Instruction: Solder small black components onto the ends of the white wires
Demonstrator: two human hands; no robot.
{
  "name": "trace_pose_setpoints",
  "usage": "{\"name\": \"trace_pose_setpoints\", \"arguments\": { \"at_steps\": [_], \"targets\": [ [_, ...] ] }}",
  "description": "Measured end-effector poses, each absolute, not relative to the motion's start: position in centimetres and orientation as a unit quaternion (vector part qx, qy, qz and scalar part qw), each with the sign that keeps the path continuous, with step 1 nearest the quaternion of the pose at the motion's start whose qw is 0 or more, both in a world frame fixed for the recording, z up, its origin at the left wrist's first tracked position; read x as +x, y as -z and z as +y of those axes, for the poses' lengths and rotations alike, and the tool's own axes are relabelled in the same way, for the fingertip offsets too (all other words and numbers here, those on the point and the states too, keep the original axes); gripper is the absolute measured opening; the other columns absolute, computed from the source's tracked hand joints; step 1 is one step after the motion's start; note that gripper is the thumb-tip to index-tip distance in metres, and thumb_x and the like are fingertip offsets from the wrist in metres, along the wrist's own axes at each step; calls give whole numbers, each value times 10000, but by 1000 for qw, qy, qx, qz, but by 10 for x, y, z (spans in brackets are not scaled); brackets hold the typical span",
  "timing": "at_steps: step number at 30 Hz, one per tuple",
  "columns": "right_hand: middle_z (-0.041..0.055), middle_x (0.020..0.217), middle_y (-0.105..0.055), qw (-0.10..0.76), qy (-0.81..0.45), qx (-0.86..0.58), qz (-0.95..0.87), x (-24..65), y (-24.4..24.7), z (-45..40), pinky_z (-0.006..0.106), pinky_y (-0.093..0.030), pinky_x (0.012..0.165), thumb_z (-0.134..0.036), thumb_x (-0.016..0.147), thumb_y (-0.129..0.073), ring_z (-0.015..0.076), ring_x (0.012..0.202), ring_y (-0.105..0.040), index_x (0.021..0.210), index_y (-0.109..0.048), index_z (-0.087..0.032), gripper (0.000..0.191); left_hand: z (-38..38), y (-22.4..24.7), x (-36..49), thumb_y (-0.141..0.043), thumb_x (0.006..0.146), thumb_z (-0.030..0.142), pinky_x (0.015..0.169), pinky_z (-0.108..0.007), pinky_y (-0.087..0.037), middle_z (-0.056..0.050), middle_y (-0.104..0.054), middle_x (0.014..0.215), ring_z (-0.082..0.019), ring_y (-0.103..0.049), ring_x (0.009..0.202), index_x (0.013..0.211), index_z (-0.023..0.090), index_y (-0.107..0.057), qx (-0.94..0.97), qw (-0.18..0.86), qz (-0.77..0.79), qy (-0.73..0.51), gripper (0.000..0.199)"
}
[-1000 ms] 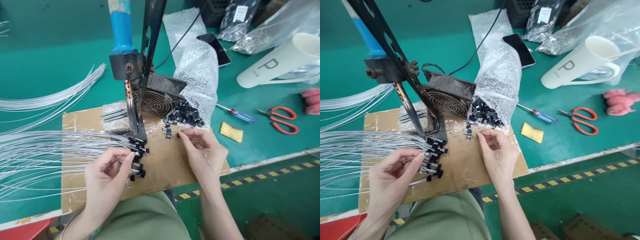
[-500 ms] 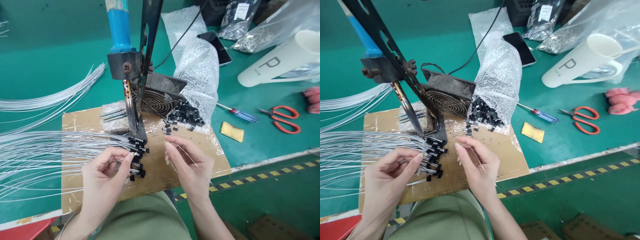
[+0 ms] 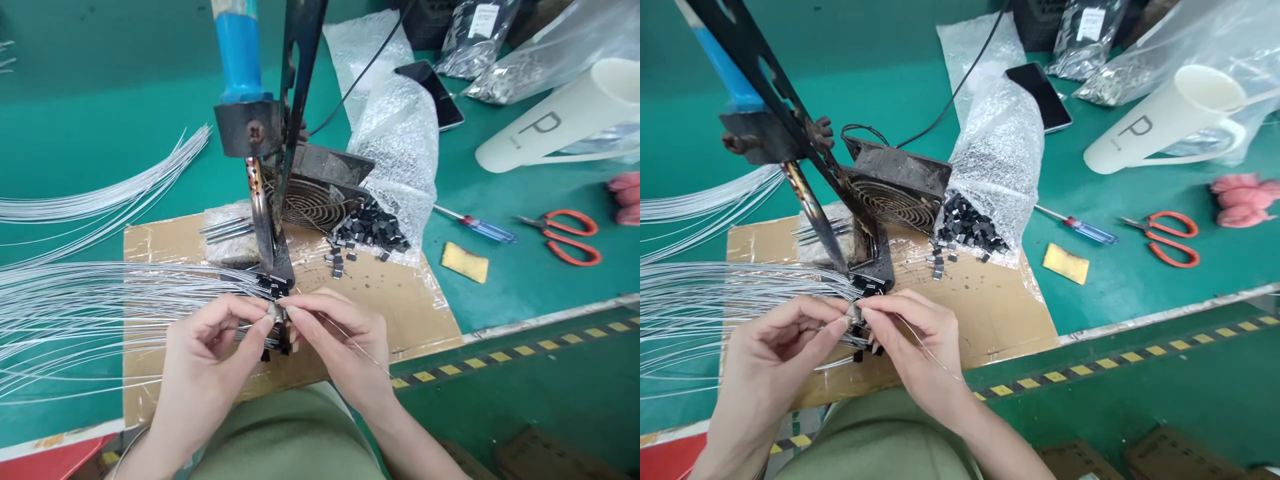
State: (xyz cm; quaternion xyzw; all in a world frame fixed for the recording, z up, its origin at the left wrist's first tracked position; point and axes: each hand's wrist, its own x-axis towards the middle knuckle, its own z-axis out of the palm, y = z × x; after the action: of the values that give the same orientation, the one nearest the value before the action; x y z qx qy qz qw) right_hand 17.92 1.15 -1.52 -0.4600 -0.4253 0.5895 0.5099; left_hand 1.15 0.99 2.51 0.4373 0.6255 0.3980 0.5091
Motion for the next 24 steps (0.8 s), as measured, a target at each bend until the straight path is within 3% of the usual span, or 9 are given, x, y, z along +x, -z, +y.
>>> {"name": "trace_pose_setpoints", "arguments": {
  "at_steps": [10, 24],
  "targets": [
    [4, 757, -721, 514, -587, -457, -427, 176, 11, 13, 215, -505, 547, -163, 955, -763, 99, 596, -625, 1043, -901, -351, 250, 12, -23, 11, -763, 840, 41, 748, -111, -601, 28, -814, 859, -95, -773, 797, 777, 254, -797, 464, 516, 597, -403, 224],
    [-4, 796, -739, 504, -597, -454, -428, 178, 15, 13, 219, -520, 567, -207, 976, -762, 102, 620, -636, 1063, -893, -379, 233, 14, -24, 15, -767, 848, 66, 749, -111, -593, 37, -810, 857, -85, -762, 783, 773, 251, -788, 442, 518, 610, -406, 201]
  ]
}}
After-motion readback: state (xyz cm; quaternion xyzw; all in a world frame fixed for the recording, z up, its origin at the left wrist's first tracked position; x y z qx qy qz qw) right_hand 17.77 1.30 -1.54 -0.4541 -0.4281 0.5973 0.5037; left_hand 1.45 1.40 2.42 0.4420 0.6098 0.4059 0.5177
